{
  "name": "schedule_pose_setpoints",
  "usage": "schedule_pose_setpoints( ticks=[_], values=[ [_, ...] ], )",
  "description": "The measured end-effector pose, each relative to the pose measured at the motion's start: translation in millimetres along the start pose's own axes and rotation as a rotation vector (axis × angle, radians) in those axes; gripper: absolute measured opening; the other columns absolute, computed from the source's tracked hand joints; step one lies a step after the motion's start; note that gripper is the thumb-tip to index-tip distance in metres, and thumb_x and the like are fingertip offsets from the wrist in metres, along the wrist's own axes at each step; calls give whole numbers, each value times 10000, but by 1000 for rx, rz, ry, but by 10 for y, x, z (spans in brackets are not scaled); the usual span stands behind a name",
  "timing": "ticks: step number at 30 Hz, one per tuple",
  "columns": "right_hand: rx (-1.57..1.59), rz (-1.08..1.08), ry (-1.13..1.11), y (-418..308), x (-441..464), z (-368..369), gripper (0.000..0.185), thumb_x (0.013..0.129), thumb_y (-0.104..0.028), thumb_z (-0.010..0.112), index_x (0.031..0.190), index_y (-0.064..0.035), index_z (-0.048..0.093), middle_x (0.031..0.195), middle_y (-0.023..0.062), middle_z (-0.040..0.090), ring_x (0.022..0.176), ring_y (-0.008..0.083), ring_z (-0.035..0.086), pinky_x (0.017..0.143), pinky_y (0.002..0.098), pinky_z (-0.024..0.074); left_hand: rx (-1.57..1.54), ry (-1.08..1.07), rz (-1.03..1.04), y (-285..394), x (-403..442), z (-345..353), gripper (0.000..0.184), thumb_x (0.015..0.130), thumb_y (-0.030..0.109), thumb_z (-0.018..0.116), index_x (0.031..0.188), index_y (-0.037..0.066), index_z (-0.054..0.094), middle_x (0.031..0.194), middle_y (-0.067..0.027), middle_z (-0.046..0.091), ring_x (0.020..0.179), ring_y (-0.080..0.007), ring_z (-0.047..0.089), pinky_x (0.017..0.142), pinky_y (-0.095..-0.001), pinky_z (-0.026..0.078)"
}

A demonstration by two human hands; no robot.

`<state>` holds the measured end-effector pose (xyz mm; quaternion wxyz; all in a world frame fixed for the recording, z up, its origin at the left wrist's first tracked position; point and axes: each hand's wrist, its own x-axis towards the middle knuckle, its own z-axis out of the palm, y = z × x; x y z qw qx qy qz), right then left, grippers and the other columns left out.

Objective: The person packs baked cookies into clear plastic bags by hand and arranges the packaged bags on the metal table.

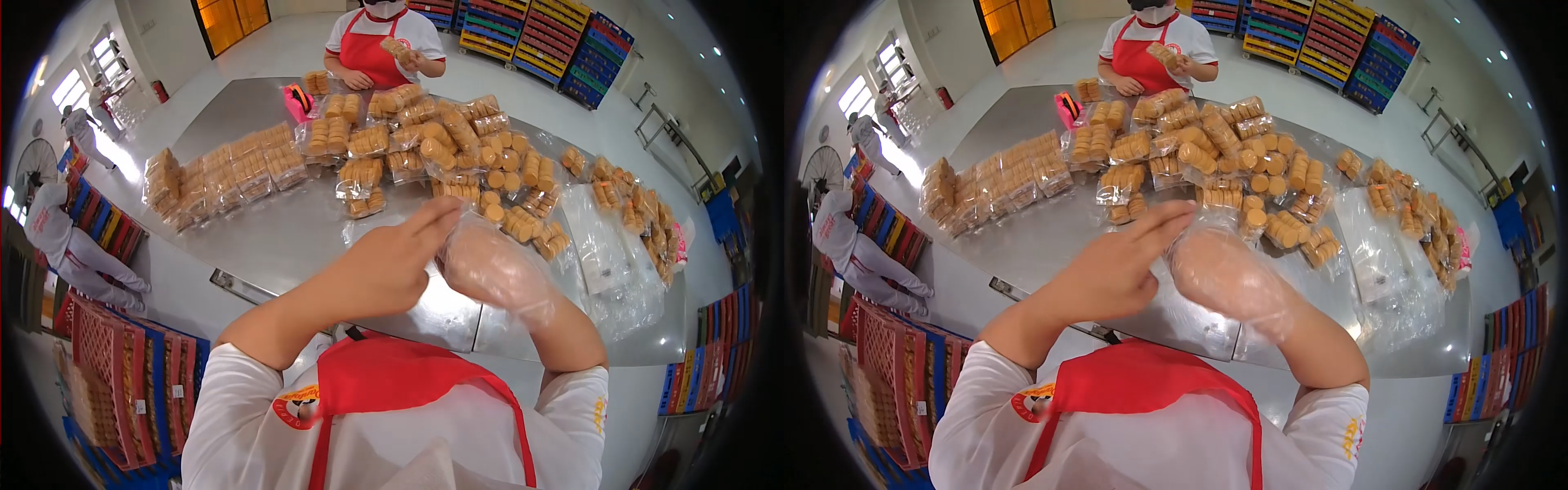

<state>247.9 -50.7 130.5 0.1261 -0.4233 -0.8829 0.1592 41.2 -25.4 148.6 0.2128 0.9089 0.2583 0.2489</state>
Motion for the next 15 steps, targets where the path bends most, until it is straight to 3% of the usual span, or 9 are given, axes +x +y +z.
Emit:
schedule_pose_setpoints(
  ticks=[3,6,10,12,13,15],
  values=[
    [-284,144,-246,15,254,-37,469,860,-48,572,1322,-32,489,1307,148,553,1194,289,551,1030,372,442,122,-82,21,102,115,106,498,730,-10,589,1223,-71,546,1426,-220,468,1061,-385,635,848,-416,550],
    [-272,164,-175,62,474,211,514,884,-60,549,1384,-32,433,1382,155,502,1228,292,539,1056,374,423,100,-152,103,109,224,365,392,741,21,612,1116,-89,589,1365,-253,511,943,-390,667,799,-416,563],
    [-113,142,-19,251,645,684,575,916,-77,519,1467,-32,358,1481,163,434,1272,296,524,1091,377,398,-30,-407,84,527,214,687,351,768,56,614,1096,-71,608,1340,-256,528,994,-389,649,843,-431,543],
    [-25,73,86,381,612,893,606,932,-85,504,1508,-32,321,1531,167,400,1294,298,516,1109,379,386,-281,-287,307,517,119,754,312,798,77,613,1084,-46,612,1219,-229,583,953,-376,648,831,-462,526],
    [20,-20,171,475,562,1034,515,929,-87,506,1433,-26,419,1517,198,407,1313,324,493,1095,384,397,-408,-227,415,489,81,756,292,812,88,613,1078,-33,614,1159,-215,611,933,-369,648,825,-478,517],
    [114,-109,267,532,444,1153,415,937,-100,503,1342,-20,549,1497,239,422,1342,361,459,1075,394,413,-94,120,350,232,36,418,293,830,96,598,1107,4,621,1164,-215,605,1068,-362,600,916,-487,473]
  ],
)
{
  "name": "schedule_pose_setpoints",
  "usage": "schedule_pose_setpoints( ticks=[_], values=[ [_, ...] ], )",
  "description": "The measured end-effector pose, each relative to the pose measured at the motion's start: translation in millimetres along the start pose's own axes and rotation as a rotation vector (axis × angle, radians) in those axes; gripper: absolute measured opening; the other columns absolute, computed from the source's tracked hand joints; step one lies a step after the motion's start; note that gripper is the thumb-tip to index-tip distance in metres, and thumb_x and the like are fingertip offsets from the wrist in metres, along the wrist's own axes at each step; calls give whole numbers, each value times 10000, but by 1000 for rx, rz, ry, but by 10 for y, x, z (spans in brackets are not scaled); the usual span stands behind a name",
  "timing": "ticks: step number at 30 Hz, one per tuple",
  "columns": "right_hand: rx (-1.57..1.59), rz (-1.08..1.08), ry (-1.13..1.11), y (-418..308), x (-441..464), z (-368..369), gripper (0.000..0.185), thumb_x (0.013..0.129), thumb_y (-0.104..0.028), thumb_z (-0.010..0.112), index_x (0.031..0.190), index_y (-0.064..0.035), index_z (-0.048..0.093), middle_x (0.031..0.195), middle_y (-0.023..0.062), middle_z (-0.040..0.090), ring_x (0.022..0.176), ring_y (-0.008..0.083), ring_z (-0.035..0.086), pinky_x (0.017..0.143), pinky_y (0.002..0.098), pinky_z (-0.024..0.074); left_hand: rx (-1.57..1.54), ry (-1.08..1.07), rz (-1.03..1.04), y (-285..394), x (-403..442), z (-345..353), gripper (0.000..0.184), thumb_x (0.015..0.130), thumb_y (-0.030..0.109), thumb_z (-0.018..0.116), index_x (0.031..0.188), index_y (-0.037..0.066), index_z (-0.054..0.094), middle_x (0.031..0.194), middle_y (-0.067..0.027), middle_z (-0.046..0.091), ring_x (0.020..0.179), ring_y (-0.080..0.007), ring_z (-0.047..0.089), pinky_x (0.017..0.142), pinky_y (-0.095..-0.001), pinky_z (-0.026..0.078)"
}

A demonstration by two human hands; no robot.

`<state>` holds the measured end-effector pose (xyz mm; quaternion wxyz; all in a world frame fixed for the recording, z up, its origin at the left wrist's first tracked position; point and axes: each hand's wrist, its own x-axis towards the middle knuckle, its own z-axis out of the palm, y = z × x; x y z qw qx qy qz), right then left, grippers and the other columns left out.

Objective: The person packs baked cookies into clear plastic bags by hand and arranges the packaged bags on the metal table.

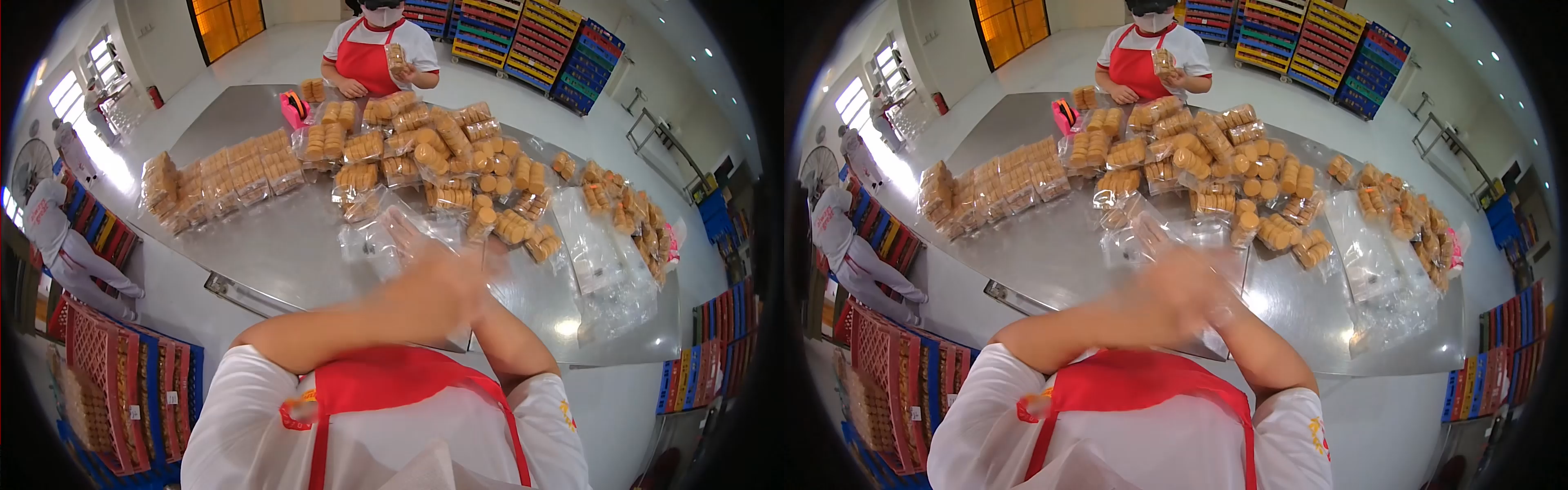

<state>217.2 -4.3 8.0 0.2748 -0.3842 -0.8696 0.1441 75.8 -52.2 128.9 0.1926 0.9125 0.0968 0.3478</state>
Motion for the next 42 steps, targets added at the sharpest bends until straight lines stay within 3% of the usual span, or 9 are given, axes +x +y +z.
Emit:
schedule_pose_setpoints(
  ticks=[3,5,8,14,20,27,29,34,42],
  values=[
    [175,255,-51,-597,-89,-474,434,998,-157,479,1410,-27,510,1489,229,448,1356,367,458,1077,402,409,223,588,-473,-618,-267,-425,318,908,132,621,1192,-10,603,1157,-226,593,1033,-369,580,906,-440,474],
    [437,296,-66,-711,-132,-626,512,985,-230,554,1454,-50,459,1512,182,442,1358,358,465,1090,398,405,224,522,-746,-1040,-682,-432,282,942,138,620,1181,-9,596,1023,-153,616,883,-265,606,770,-376,506],
    [605,306,-5,-777,-183,-629,659,912,-222,667,1498,-83,400,1576,155,358,1367,328,461,1058,395,452,-621,403,-1015,-961,-802,-326,210,936,93,624,1123,4,589,876,-60,592,714,-151,565,633,-287,477],
    [389,265,-210,-1049,-301,-906,858,850,-259,741,1558,-113,279,1621,166,242,1396,350,408,988,407,510,-674,820,-723,-1089,-1026,-512,109,926,12,590,1029,24,558,799,-16,569,616,-79,503,553,-232,429],
    [285,159,-240,-852,-522,-751,770,797,-240,815,1460,-116,443,1542,177,329,1246,339,541,911,449,542,-687,429,-890,-852,-896,-435,111,931,31,603,1036,42,633,761,6,569,563,-60,490,521,-224,419],
    [478,202,-66,-941,-404,-615,827,757,-172,861,1460,-194,425,1441,135,383,1222,296,523,845,399,549,-595,112,-576,-760,-799,-399,225,917,16,576,1125,48,656,846,21,524,645,-68,496,598,-230,445],
    [263,46,31,-629,-534,-374,797,765,-144,851,1446,-161,436,1367,129,443,1156,274,560,816,374,552,-718,145,-681,-677,-778,-365,256,914,9,571,1158,47,639,868,20,508,667,-73,498,604,-231,447],
    [557,258,113,-915,-389,-476,628,796,-84,810,1354,-77,522,1179,116,568,960,232,634,756,334,549,-858,373,-794,-797,-911,-182,259,913,11,577,1170,37,606,872,18,508,726,-76,504,620,-232,442],
    [577,321,254,-860,-237,-81,802,752,-281,846,1423,-55,469,1380,205,489,1266,339,496,950,376,489,-799,851,-776,-875,-1021,215,198,926,38,592,1123,39,584,850,10,528,720,-77,504,656,-229,426]
  ],
)
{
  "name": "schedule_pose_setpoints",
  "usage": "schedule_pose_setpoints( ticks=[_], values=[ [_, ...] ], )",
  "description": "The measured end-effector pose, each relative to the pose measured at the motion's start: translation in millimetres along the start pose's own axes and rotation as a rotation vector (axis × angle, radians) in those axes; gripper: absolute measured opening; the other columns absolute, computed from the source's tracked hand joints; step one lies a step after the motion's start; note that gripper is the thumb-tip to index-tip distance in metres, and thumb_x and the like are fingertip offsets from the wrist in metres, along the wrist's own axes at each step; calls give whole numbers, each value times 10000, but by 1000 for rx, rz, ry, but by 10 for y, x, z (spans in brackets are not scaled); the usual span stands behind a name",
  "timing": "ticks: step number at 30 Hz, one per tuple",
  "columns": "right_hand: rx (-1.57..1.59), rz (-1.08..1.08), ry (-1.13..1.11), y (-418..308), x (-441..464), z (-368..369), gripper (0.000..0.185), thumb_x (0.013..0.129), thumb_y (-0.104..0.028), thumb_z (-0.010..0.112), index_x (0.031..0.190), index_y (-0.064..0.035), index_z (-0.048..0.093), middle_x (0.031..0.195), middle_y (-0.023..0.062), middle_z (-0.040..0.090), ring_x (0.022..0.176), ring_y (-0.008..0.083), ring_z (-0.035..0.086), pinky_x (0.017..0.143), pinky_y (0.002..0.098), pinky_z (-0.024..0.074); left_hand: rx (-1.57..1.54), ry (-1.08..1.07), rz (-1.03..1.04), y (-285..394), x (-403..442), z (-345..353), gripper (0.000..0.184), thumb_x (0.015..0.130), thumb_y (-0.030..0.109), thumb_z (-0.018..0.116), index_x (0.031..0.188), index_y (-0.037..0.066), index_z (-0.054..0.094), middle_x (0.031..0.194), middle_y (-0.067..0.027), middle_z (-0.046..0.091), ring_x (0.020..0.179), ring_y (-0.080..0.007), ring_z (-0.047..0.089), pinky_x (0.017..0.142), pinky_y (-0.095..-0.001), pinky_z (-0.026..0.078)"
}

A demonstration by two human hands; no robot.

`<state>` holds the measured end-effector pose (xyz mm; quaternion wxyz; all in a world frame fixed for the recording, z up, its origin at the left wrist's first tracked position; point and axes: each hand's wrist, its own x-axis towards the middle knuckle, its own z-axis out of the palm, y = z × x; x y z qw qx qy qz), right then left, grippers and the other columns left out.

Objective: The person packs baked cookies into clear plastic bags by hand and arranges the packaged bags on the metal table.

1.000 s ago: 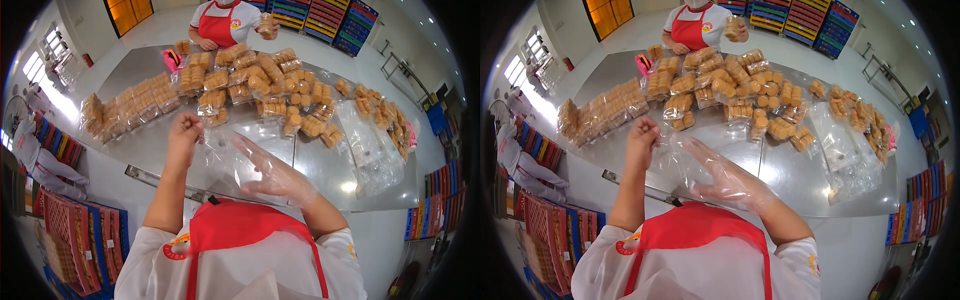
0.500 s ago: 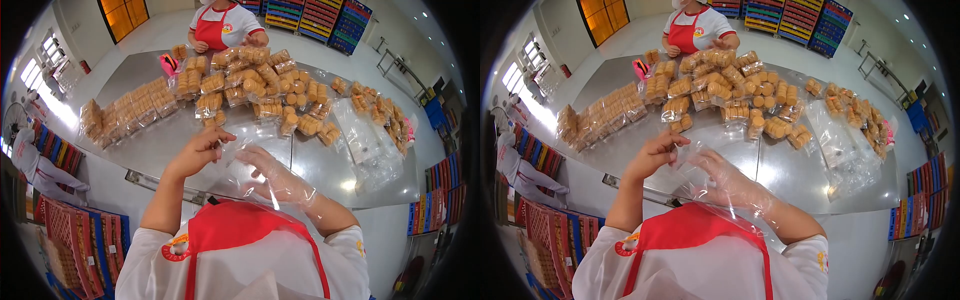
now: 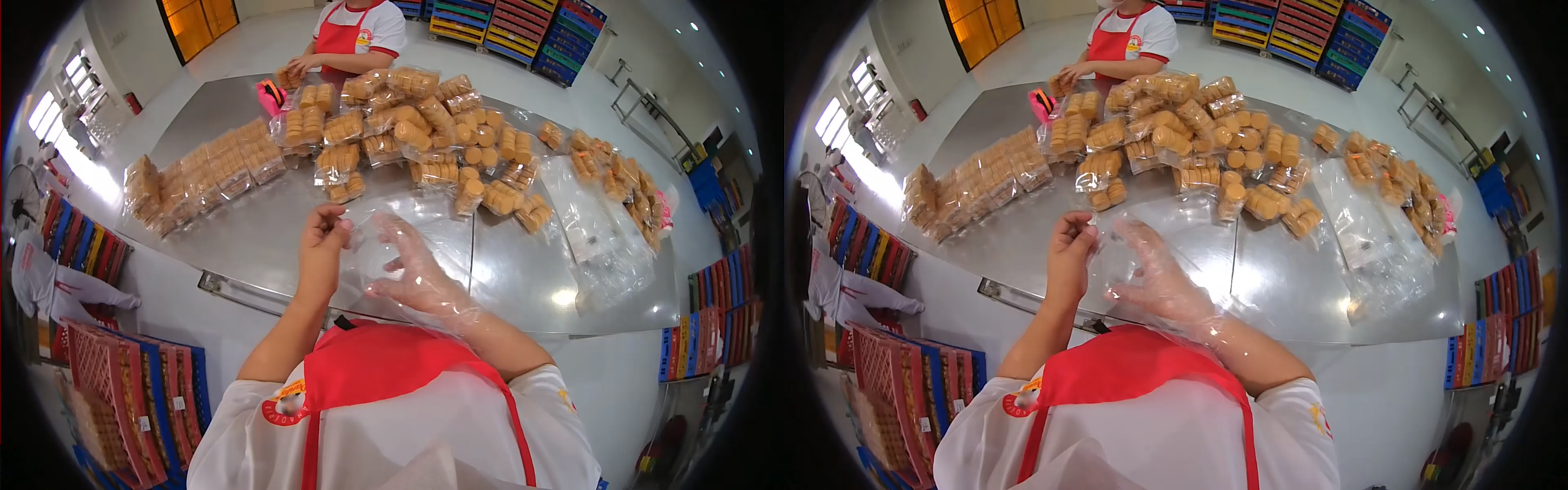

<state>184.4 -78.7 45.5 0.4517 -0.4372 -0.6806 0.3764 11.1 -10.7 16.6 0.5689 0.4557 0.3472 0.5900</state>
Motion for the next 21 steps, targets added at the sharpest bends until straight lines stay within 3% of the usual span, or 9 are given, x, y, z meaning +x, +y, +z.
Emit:
schedule_pose_setpoints(
  ticks=[2,4,6,9,11,14,17,21],
  values=[
    [68,127,-58,-35,29,25,833,760,-280,847,1455,-82,433,1471,156,404,1342,301,423,970,394,481,-73,32,-135,-54,-45,-78,199,931,37,582,1130,37,578,852,7,531,727,-81,508,667,-232,427],
    [-149,336,-249,270,125,-9,807,785,-257,831,1463,-92,426,1468,125,397,1297,267,457,942,387,488,-97,60,-187,-130,-88,-190,199,936,36,571,1135,37,573,862,1,534,733,-85,513,673,-233,427],
    [-158,317,-210,408,95,57,687,820,-226,800,1408,-78,476,1387,120,453,1203,250,517,901,378,493,-79,81,-162,-227,-126,-294,197,942,38,559,1139,37,569,881,-6,537,739,-89,519,675,-232,426],
    [108,112,30,118,-22,227,437,861,-153,757,1250,-37,595,1217,136,587,1025,235,607,826,361,507,-70,86,-183,-237,-156,-291,186,949,44,548,1134,37,568,891,-14,539,756,-98,539,687,-235,442],
    [244,182,-27,119,-5,250,356,852,-86,762,1175,-30,625,1193,129,616,955,205,621,788,353,525,-82,98,-169,-296,-149,-321,197,952,52,545,1148,40,560,925,-22,540,769,-106,552,701,-256,479],
    [-146,226,-189,227,56,125,261,872,-87,740,1113,-23,662,1114,123,650,954,196,624,793,344,524,-93,185,-101,-335,-37,-429,215,954,61,545,1169,49,545,973,-29,537,781,-116,565,711,-299,532],
    [-395,-29,-223,409,-63,-69,248,888,-113,726,1101,-4,661,1071,113,660,923,194,624,791,331,521,-25,313,-36,-392,170,-782,215,964,74,537,1178,59,528,1038,-34,535,791,-125,573,663,-329,568],
    [-44,145,281,317,-242,-145,121,910,-84,663,994,2,676,851,104,667,752,193,597,716,344,508,90,427,-50,-656,405,-1199,185,980,85,517,1163,64,529,977,-31,551,740,-116,570,563,-291,533]
  ],
)
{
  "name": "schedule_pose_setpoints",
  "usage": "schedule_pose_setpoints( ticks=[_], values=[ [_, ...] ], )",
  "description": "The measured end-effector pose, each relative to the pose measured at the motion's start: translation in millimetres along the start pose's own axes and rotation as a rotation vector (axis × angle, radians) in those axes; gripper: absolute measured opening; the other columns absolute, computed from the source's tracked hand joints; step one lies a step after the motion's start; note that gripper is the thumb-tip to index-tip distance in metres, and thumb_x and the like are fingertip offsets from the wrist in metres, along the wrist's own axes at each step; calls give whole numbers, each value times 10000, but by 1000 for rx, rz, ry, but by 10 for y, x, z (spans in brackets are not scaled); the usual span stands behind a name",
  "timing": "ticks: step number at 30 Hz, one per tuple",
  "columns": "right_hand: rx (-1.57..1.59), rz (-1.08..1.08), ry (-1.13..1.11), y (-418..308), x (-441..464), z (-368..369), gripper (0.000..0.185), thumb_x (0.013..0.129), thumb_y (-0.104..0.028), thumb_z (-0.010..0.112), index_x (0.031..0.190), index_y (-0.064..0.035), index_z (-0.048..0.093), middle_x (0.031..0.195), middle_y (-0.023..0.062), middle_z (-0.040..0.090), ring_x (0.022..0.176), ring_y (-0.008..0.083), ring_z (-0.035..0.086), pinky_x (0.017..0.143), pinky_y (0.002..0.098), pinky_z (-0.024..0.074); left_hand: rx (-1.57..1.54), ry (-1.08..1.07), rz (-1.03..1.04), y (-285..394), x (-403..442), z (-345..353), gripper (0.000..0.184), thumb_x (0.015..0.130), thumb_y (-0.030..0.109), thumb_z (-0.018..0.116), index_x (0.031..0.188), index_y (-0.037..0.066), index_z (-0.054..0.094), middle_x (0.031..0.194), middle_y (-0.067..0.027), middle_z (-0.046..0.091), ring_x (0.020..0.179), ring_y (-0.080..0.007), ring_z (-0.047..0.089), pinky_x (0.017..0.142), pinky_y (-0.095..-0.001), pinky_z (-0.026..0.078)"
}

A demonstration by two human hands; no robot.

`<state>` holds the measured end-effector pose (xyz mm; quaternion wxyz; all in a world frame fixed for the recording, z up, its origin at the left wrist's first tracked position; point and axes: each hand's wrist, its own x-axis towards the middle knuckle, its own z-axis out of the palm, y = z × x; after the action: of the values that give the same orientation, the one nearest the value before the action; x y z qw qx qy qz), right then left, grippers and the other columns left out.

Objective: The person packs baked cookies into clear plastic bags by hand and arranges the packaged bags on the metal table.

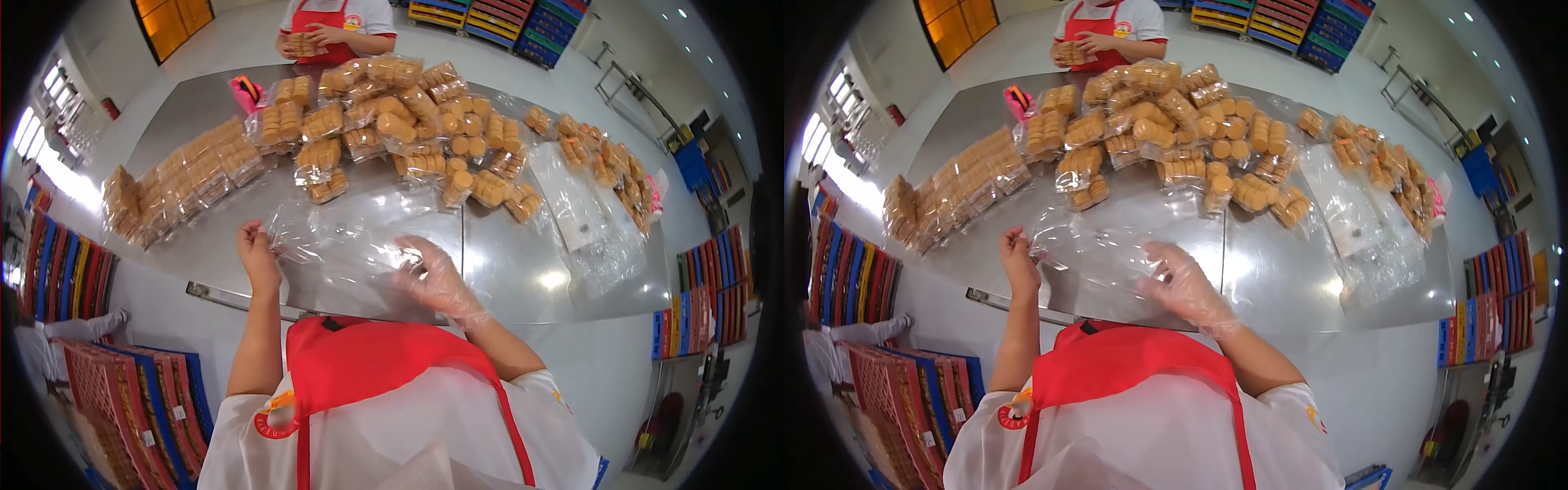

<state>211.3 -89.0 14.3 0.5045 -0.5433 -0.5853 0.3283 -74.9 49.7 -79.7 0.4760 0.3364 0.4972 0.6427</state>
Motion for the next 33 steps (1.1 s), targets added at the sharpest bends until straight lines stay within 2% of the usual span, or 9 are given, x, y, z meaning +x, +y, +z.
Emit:
schedule_pose_setpoints(
  ticks=[4,8,11,14,18,24,27,31,33],
  values=[
    [93,95,464,661,80,-328,137,913,-65,639,1011,23,676,835,95,660,755,182,599,693,320,499,110,-16,-31,-325,73,150,161,987,87,506,1142,59,542,889,-23,556,633,-103,543,518,-263,497],
    [-569,-198,597,565,519,-775,295,888,-114,655,1144,31,629,902,158,663,831,326,626,796,402,501,170,-206,-95,-391,-35,407,125,989,79,513,1097,54,569,875,-15,556,639,-95,528,513,-277,493],
    [-886,-203,426,434,866,-944,452,872,-193,673,1251,28,566,1019,215,661,940,415,626,884,464,483,261,-417,-106,-319,-127,677,113,990,87,528,1073,36,585,796,-13,550,599,-93,509,490,-262,445],
    [-918,116,176,453,1160,-951,558,866,-236,678,1323,34,504,1099,267,653,1039,436,622,923,481,477,312,-541,-142,-450,22,985,130,985,109,549,1044,29,633,800,-24,596,592,-88,546,533,-263,465],
    [-895,265,107,693,1396,-885,602,866,-195,650,1381,34,439,1050,307,669,1048,448,635,914,484,497,709,-481,555,-360,256,1533,157,943,105,579,1044,16,659,898,-135,653,806,-295,656,705,-394,520],
    [-586,223,300,500,1222,-1044,599,855,-175,627,1386,48,464,1047,328,661,998,438,654,897,444,508,1048,-272,621,213,153,1748,300,920,148,598,1195,30,605,1085,-181,619,957,-415,631,822,-491,502],
    [-333,233,365,263,908,-1155,634,822,-147,663,1396,41,472,1225,289,618,1088,364,631,893,415,505,934,-334,804,398,-145,1495,375,914,183,635,1248,26,568,1110,-166,597,908,-348,659,801,-423,522],
    [414,236,315,101,432,-828,768,835,-158,745,1479,-14,352,1289,181,555,1138,253,591,973,367,486,304,-856,-218,467,-713,1329,618,889,277,722,1392,28,462,1223,-97,554,1008,-169,623,778,-320,525],
    [727,228,219,52,221,-570,782,857,-160,745,1499,-33,317,1265,165,552,1133,235,586,996,353,477,-13,-926,-504,496,-904,1335,728,872,230,737,1462,29,362,1294,-109,535,1079,-220,612,867,-349,522]
  ],
)
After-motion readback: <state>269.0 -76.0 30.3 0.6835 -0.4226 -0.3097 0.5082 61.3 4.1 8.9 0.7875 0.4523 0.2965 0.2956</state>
